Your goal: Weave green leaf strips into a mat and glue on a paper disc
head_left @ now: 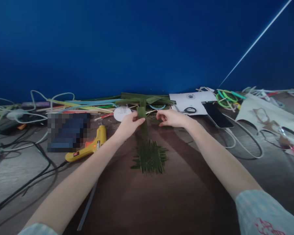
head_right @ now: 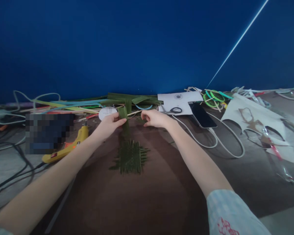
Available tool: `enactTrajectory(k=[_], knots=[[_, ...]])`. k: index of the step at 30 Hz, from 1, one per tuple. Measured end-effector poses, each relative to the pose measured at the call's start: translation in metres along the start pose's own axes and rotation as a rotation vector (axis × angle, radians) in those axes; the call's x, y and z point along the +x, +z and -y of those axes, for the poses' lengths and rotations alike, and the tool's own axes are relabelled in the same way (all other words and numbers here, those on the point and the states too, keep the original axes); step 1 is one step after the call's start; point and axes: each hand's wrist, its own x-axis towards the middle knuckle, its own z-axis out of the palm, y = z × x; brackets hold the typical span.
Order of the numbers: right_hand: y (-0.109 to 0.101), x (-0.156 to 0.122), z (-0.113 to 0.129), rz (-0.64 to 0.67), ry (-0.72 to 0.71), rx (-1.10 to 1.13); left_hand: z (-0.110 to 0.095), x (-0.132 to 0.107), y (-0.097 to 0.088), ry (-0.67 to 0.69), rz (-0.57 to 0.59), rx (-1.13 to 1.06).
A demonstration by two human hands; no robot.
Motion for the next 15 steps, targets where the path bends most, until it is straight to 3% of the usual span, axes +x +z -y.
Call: enactTrajectory(k=[7, 11, 15], knots=[[0.000, -0.001, 0.009, -0.100, -0.013, 0.233, 0.002, 0.000, 0.001, -0.026, 0.021, -0.002], [0.003, -0.003, 0.029, -0.009, -0.112, 0.431, 0.002, -0.001, 0.003, -0.037, 0.053, -0.017], [0.007, -0.005, 0.042, -0.003, -0.150, 0.405, 0.001, -0.002, 0.005, -0.032, 0.080, -0.036]])
